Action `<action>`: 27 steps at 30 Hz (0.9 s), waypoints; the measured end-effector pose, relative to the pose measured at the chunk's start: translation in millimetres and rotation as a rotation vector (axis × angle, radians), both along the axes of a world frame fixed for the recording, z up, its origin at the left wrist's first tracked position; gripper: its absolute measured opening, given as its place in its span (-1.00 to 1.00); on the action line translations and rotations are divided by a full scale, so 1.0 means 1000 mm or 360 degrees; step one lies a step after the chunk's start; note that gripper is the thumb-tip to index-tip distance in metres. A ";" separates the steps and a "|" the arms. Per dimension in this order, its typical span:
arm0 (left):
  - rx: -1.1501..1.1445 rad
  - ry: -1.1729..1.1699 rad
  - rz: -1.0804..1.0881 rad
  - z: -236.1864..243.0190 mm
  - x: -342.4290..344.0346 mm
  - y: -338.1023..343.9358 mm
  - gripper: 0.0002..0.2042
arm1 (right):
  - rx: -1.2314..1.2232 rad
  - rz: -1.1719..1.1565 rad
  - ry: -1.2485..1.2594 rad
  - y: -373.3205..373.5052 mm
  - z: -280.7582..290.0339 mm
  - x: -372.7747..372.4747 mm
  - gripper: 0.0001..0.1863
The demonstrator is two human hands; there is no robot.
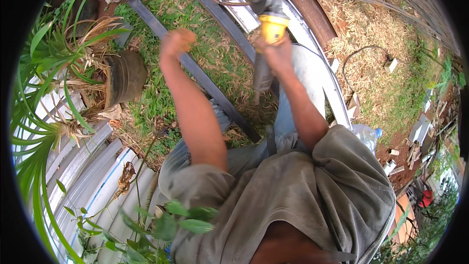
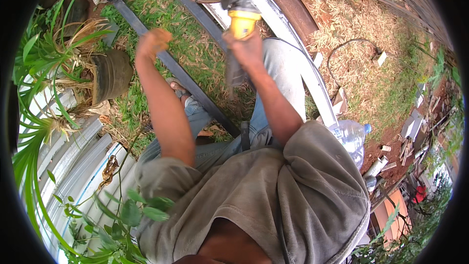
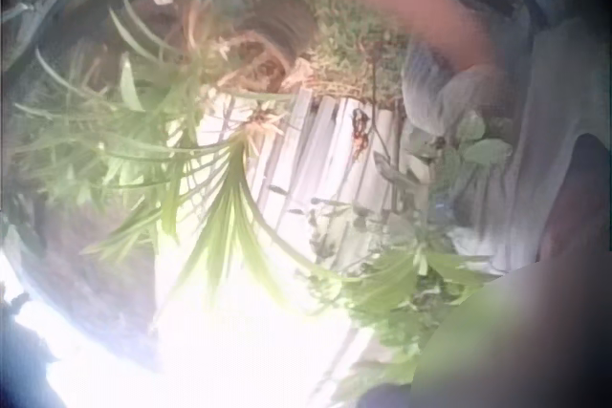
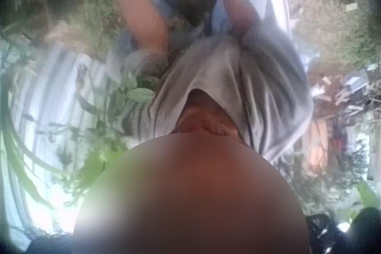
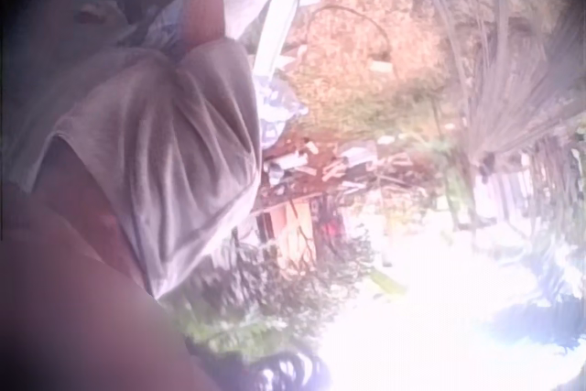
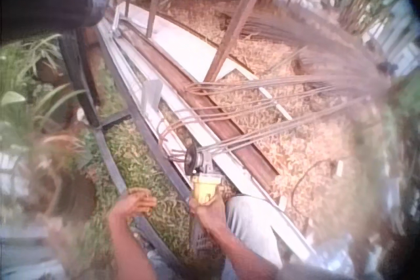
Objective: The person uses an angle grinder to cut several metal rods placed on a metal frame. They repeatedly position the rods, cut them, and reposition them for additional cuts, producing sparks throughout the process.
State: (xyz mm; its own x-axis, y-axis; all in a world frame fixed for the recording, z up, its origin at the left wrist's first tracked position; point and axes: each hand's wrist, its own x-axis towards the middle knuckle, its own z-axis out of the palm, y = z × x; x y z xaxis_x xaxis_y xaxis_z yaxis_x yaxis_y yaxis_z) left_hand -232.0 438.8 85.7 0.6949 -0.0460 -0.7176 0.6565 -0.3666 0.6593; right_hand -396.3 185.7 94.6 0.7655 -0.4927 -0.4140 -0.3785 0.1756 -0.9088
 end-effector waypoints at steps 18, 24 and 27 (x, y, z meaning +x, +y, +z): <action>0.0398 -0.0382 -0.0461 -0.039 -0.166 -0.066 -0.08 | -0.0210 0.0164 0.0431 0.093 -0.096 0.035 -0.30; 0.0397 -0.0288 -0.0462 -0.035 -0.155 -0.062 -0.12 | -0.0366 -0.0141 0.0447 0.104 -0.074 0.041 -0.55; 0.0468 -0.0358 -0.0526 -0.038 -0.152 -0.058 -0.14 | -0.0293 -0.0062 0.0542 0.106 -0.068 0.044 -0.38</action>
State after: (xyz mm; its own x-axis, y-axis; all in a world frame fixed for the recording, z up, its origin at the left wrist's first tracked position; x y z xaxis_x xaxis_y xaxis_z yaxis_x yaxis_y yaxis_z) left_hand -383.6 380.8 47.8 0.8163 -0.1081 -0.5674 0.3271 -0.7232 0.6083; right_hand -351.9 291.7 26.7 0.5789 -0.6084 -0.5429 -0.6600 0.0413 -0.7501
